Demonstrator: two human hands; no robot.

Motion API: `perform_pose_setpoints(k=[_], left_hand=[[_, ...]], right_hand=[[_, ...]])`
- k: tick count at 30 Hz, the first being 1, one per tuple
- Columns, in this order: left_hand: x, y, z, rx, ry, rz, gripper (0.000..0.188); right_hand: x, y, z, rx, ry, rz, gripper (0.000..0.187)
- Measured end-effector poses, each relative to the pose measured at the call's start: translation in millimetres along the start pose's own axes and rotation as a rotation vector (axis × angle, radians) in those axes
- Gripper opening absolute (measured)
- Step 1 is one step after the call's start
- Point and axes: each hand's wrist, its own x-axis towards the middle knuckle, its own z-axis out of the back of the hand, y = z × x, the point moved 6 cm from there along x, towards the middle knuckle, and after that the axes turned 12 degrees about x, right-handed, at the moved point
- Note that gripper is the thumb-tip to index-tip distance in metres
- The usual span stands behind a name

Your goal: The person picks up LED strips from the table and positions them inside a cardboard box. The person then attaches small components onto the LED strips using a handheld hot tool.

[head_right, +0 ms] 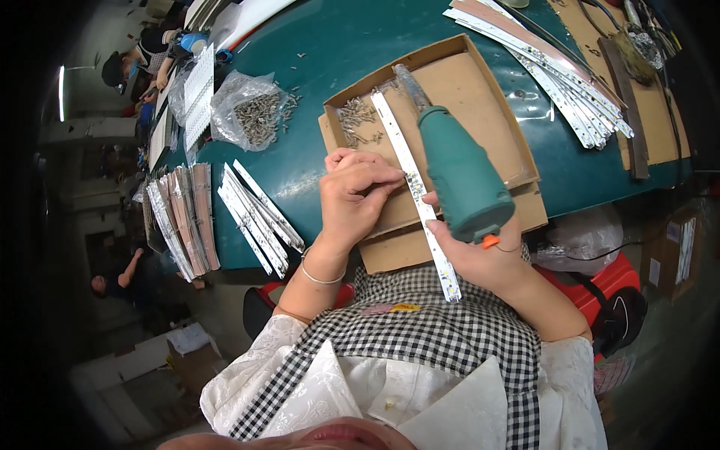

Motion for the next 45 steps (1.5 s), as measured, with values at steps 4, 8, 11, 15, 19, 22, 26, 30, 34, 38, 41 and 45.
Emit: perform_pose_setpoints(k=[4, 8, 11, 15, 19, 22, 26, 30, 34, 38, 41, 45], left_hand=[[0.4, -1.0, 1.6, 0.022, -0.012, -0.009, 0.018], [1.6, -1.2, 1.2, 0.054, -0.024, -0.032, 0.019], [0.7, -1.4, 0.6, 0.028, -0.028, -0.028, 0.019], [0.0, -1.9, 1.6, 0.022, -0.027, -0.022, 0.020], [0.0, -2.7, 0.9, 0.021, -0.037, -0.019, 0.020], [1.0, -3.3, 0.2, 0.025, -0.029, -0.029, 0.021], [2.3, -6.2, 3.0, 0.060, -0.032, -0.040, 0.022], [3.0, -7.2, 1.8, 0.066, -0.023, -0.073, 0.023], [2.2, -6.6, 1.0, 0.064, -0.021, -0.084, 0.023], [1.8, -6.2, 1.3, 0.058, -0.015, -0.089, 0.022], [2.0, -6.1, 1.5, 0.058, -0.009, -0.078, 0.022], [1.8, -5.5, 1.0, 0.053, -0.016, -0.074, 0.021]], right_hand=[[3.4, 3.7, -3.5, -0.057, 0.049, 0.084, 0.041], [3.8, 2.9, -4.1, -0.001, 0.006, 0.032, 0.036], [0.8, -1.8, -2.5, 0.000, 0.013, 0.035, 0.038], [0.4, 0.9, -1.4, 0.007, 0.018, 0.108, 0.050], [0.4, -1.8, -4.3, -0.018, 0.007, 0.058, 0.036], [0.8, -3.8, 0.0, 0.022, -0.026, 0.073, 0.037], [6.9, 3.5, 0.3, -0.044, 0.031, 0.109, 0.032], [4.6, 1.0, 0.5, -0.117, 0.063, 0.086, 0.035], [5.2, 5.1, -0.1, -0.147, 0.037, 0.096, 0.034], [4.5, 4.6, -0.7, -0.149, 0.043, 0.119, 0.034], [4.6, 4.4, -1.4, -0.144, 0.047, 0.124, 0.034], [4.1, 2.4, -0.8, -0.135, 0.045, 0.116, 0.034]])
